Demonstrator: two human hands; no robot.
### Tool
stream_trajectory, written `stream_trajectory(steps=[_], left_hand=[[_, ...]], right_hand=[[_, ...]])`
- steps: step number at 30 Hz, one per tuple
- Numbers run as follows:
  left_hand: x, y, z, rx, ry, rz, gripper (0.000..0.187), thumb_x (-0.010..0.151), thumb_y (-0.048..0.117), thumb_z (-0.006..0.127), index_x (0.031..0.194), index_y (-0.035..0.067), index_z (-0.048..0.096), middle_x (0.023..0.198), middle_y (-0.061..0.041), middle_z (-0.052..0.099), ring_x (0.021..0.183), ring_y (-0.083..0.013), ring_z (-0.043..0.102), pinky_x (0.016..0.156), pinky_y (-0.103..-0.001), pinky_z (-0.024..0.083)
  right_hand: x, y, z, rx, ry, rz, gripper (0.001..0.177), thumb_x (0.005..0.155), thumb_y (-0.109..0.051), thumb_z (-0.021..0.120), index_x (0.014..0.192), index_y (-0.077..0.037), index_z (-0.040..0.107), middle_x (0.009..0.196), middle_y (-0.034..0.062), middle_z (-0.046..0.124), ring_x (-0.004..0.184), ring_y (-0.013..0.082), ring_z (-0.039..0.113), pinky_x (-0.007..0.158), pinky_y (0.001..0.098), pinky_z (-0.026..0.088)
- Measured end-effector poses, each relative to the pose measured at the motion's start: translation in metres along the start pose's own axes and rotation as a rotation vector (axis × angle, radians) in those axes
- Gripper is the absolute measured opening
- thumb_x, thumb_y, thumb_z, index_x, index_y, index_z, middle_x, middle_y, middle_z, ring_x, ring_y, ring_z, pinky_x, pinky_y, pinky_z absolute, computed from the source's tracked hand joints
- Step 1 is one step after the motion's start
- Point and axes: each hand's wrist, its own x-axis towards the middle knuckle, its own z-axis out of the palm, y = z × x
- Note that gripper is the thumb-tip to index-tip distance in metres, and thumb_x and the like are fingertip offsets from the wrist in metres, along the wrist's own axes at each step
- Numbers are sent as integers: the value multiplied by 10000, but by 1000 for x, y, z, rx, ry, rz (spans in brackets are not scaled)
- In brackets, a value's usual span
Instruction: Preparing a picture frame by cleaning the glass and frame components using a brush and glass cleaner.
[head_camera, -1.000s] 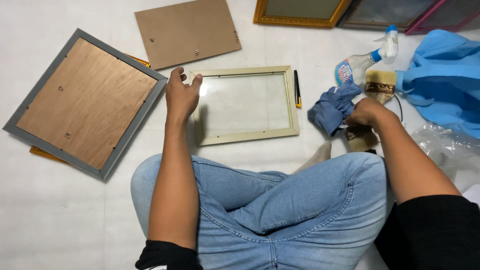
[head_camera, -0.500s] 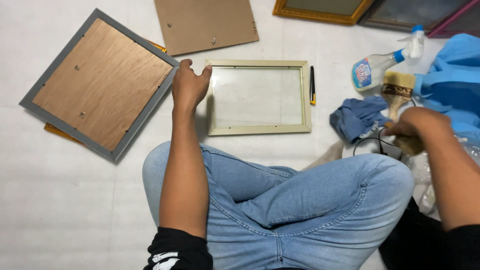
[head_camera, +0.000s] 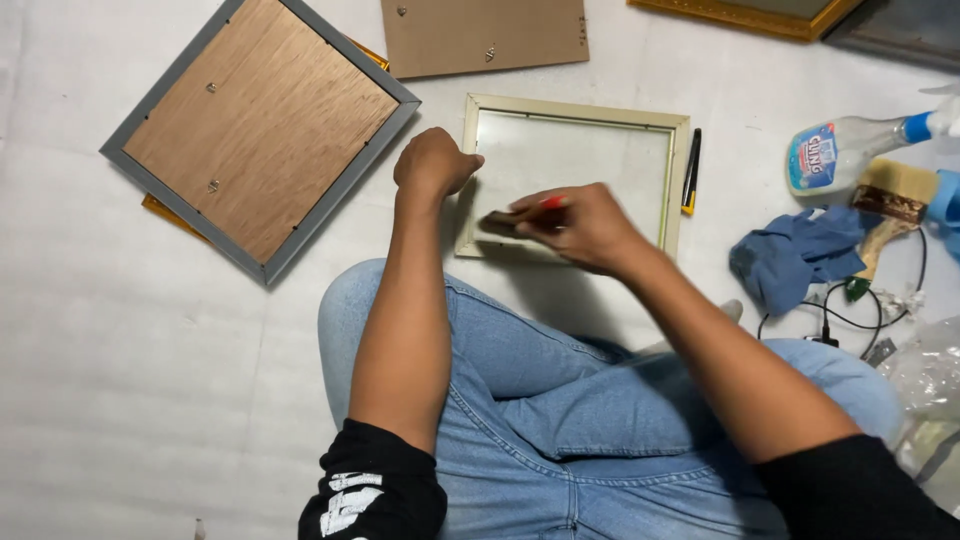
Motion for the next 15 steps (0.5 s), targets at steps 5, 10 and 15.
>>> stream_trajectory(steps=[5,10,15], left_hand=[[5,1,2,16,-9,-12,483,876,310,762,1163,-72,691,1051,-268,728,1081,-481,695,873,-594,576],[-2,8,-5,6,-53,16,563,892,344,749,1237,-90,648,1132,-296,702,1133,-497,666,916,-611,553],[-3,8,-5,27,-74,31,590,920,365,714,1301,-75,618,1163,-269,696,1157,-469,662,928,-610,543]], right_hand=[[28,-12,26,-183,-189,-32,230,840,-193,815,1066,-154,796,936,93,806,969,301,766,888,443,596],[5,35,-31,-325,-246,39,216,821,-206,825,1032,-158,818,946,75,813,992,310,760,905,436,573],[-38,46,-90,-376,-181,388,165,826,-246,829,987,-218,850,970,55,826,1005,276,765,911,397,561]])
